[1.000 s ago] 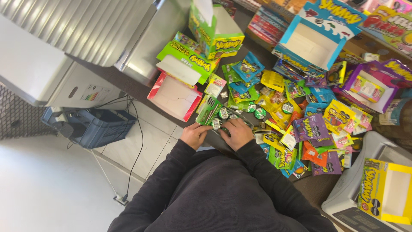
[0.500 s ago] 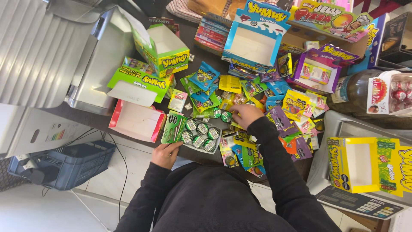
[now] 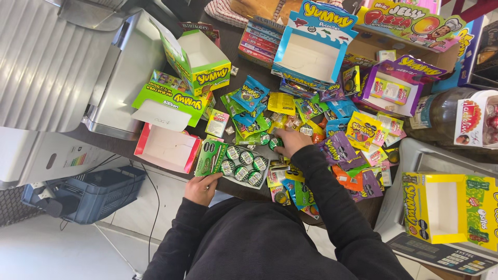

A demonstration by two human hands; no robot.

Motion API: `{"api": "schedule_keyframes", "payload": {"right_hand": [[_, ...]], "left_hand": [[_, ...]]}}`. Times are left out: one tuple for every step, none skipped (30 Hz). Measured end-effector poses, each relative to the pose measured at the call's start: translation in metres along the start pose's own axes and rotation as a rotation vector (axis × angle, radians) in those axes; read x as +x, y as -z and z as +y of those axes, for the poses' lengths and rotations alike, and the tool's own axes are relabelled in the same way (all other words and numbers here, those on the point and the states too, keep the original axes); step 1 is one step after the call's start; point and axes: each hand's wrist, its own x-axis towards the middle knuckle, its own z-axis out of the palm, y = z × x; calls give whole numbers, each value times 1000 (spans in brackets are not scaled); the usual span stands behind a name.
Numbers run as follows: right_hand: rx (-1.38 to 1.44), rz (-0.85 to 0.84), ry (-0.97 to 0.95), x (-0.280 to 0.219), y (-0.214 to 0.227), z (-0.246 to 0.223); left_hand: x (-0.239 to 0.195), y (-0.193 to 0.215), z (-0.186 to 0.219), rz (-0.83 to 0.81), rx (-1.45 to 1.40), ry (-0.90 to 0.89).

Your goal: The person sorts through a pile of colorful candy packets on a counter and organizes them into multiple open cardboard boxes by hand.

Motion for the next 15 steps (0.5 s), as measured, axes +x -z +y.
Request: {"api": "schedule_keyframes", "payload": {"right_hand": [[-2, 1, 3, -3, 1, -1], [19, 16, -2, -7, 2, -2], [40, 30, -8, -10, 2, -4], [38, 32, -6, -10, -2, -1], [71, 57, 23, -9, -5, 2], [103, 83, 51, -8, -9, 5], [101, 83, 53, -7, -16, 11], [118, 122, 66, -5, -24, 16], [135, 160, 79, -3, -32, 22], [132, 160, 81, -12, -35, 23], [250, 306, 169, -19, -37, 24], [368, 451, 256, -27, -39, 25], [365, 450, 259, -33, -43, 22], [421, 535, 334, -39, -47, 20], [479, 621, 409, -45, -51, 17]], "left_hand": [[1, 0, 1, 3, 1, 0], [1, 1, 2, 6, 4, 1], [1, 2, 2, 8, 5, 2], [-1, 0, 0, 11, 6, 2], [-2, -1, -2, 10, 1, 2], [-3, -3, -4, 9, -4, 2], [-4, -5, -7, 13, -4, 2], [-6, -6, -11, 10, -13, 3], [-8, -8, -14, 7, -22, 5], [-9, -9, -14, 10, -22, 7], [-8, -9, -15, 10, -29, 4], [-8, -10, -15, 9, -35, 2], [-9, -11, -16, 13, -36, 4], [-10, -12, -16, 18, -41, 4], [-10, -13, -17, 22, -46, 4]]}}
